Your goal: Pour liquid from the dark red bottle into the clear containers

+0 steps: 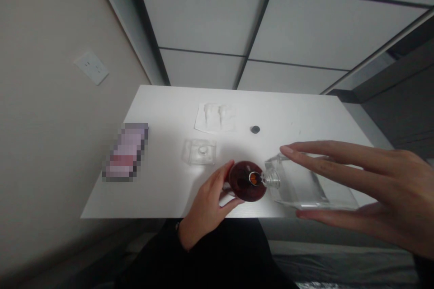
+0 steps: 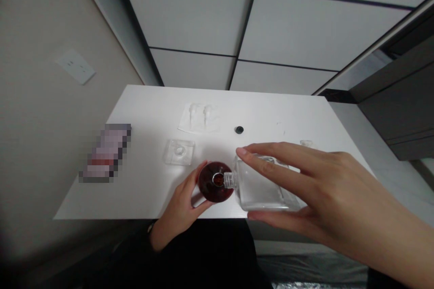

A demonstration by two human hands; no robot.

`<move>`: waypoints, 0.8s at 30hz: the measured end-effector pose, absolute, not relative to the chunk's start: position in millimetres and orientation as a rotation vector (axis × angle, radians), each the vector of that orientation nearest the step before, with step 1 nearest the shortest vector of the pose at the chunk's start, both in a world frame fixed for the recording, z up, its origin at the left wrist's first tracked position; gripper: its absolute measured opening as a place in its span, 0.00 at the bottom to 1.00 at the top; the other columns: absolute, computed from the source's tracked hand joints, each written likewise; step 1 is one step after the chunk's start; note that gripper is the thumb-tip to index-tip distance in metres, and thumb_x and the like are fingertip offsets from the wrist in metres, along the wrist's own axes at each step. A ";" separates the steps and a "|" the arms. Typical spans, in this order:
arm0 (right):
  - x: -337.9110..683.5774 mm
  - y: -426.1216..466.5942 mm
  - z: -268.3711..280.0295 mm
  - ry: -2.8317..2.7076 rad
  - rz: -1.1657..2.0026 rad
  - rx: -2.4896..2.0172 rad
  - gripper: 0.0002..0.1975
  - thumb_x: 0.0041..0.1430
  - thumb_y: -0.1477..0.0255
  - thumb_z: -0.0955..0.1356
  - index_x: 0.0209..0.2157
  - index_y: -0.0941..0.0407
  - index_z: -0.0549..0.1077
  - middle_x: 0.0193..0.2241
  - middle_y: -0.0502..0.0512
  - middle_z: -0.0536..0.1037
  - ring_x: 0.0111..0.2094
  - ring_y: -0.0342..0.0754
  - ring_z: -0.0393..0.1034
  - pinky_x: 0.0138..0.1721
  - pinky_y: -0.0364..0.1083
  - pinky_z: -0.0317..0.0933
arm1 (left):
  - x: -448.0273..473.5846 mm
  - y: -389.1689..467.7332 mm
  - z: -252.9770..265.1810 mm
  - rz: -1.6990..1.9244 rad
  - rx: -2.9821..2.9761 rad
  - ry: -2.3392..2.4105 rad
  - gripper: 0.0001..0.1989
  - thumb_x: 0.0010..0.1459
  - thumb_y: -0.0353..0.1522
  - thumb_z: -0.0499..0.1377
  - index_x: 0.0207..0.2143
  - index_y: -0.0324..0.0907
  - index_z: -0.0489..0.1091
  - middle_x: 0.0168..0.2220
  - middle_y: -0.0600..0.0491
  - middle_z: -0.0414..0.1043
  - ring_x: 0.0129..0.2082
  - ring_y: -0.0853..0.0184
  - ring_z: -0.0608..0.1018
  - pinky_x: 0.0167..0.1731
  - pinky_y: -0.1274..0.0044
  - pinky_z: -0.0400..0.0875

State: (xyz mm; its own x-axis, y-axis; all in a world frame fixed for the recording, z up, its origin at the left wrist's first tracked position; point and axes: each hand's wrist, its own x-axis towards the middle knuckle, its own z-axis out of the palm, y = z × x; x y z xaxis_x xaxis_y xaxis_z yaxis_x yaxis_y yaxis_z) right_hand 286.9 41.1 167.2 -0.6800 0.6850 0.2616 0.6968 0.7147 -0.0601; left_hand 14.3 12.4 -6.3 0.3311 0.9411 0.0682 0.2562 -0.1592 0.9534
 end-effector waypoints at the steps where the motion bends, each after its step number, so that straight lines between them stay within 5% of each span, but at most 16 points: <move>1: 287.0 41.2 167.7 -2.656 -0.074 -1.091 0.30 0.71 0.52 0.67 0.68 0.49 0.69 0.54 0.58 0.84 0.42 0.60 0.86 0.32 0.55 0.81 | 14.3 12.1 -6.9 0.898 1.628 1.092 0.40 0.64 0.35 0.70 0.73 0.54 0.57 0.70 0.46 0.67 0.68 0.51 0.74 0.67 0.55 0.71; 24: 281.8 46.1 176.7 -2.730 -0.084 -1.097 0.30 0.71 0.53 0.68 0.69 0.46 0.68 0.58 0.55 0.83 0.41 0.58 0.86 0.32 0.53 0.78 | 15.1 13.8 -9.6 0.926 1.611 1.021 0.41 0.64 0.35 0.71 0.73 0.54 0.57 0.69 0.46 0.69 0.66 0.51 0.76 0.65 0.57 0.75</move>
